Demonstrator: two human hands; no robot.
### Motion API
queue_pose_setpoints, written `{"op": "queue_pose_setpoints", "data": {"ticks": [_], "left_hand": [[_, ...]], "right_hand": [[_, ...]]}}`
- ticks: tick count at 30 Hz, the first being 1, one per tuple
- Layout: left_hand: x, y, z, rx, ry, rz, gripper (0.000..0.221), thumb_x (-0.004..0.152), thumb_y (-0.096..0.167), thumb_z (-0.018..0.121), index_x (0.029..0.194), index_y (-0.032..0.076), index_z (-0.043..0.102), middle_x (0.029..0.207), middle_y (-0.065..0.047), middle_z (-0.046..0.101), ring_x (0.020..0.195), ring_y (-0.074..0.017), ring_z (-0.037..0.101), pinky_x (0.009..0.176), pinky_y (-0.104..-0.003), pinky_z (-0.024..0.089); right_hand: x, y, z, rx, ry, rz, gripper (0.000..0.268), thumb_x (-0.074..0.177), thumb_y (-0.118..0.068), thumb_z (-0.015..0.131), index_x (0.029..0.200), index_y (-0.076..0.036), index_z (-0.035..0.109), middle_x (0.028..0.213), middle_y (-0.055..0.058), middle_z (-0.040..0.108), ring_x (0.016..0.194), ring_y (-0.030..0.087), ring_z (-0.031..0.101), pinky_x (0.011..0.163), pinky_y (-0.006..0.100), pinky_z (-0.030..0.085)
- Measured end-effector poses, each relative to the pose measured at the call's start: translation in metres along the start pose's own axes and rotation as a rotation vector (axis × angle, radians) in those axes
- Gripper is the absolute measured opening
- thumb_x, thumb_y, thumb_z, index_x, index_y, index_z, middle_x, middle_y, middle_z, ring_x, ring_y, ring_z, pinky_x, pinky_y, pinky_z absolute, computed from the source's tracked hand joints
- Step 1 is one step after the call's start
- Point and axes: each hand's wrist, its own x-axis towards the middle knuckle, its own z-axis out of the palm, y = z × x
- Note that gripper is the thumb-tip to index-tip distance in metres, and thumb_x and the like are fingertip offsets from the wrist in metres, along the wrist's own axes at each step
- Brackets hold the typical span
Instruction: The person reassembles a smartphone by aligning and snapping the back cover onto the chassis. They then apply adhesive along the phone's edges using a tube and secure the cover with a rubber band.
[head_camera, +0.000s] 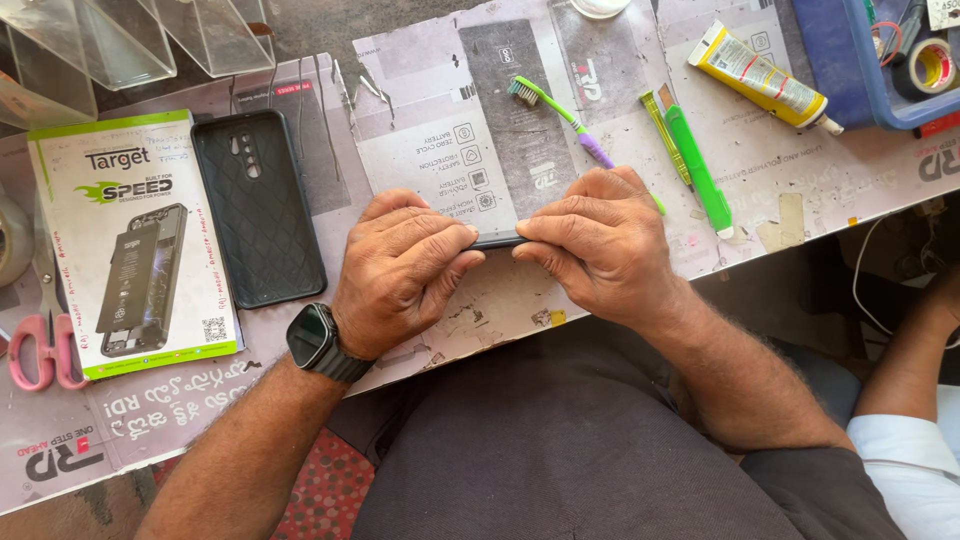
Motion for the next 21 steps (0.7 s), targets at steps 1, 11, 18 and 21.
{"op": "queue_pose_setpoints", "data": {"ticks": [1,11,18,21], "left_hand": [[0.0,0.0,0.0,-0.004,0.001,-0.003,0.016,0.096,0.014,0.079,0.104,0.004,0.07,0.095,-0.008,0.074,0.084,-0.0219,0.071,0.088,-0.041,0.053],[0.015,0.017,-0.002,0.158,-0.112,-0.028,0.018,0.092,0.015,0.078,0.106,0.005,0.071,0.096,-0.007,0.073,0.088,-0.0211,0.07,0.097,-0.044,0.047],[0.038,0.044,0.016,0.45,-0.211,0.091,0.026,0.099,0.026,0.073,0.107,0.002,0.07,0.091,-0.005,0.068,0.083,-0.0197,0.066,0.094,-0.042,0.045],[0.042,0.051,0.021,0.472,-0.251,0.069,0.023,0.099,0.025,0.071,0.105,0.003,0.07,0.088,-0.004,0.066,0.081,-0.019,0.065,0.092,-0.041,0.047]], "right_hand": [[-0.001,0.0,-0.001,0.013,-0.014,0.003,0.024,0.085,-0.022,0.089,0.101,-0.011,0.075,0.095,0.0,0.076,0.084,0.018,0.064,0.079,0.037,0.045],[-0.025,0.019,-0.021,0.234,-0.034,0.15,0.031,0.083,-0.013,0.088,0.109,-0.004,0.072,0.103,0.009,0.075,0.097,0.026,0.07,0.085,0.035,0.058],[-0.034,0.025,-0.017,0.323,-0.005,0.124,0.03,0.086,-0.013,0.085,0.11,-0.002,0.071,0.104,0.011,0.075,0.099,0.027,0.074,0.087,0.035,0.061],[-0.035,0.026,-0.016,0.319,0.012,0.12,0.03,0.085,-0.013,0.085,0.109,-0.002,0.071,0.103,0.011,0.075,0.098,0.026,0.075,0.086,0.035,0.061]]}}
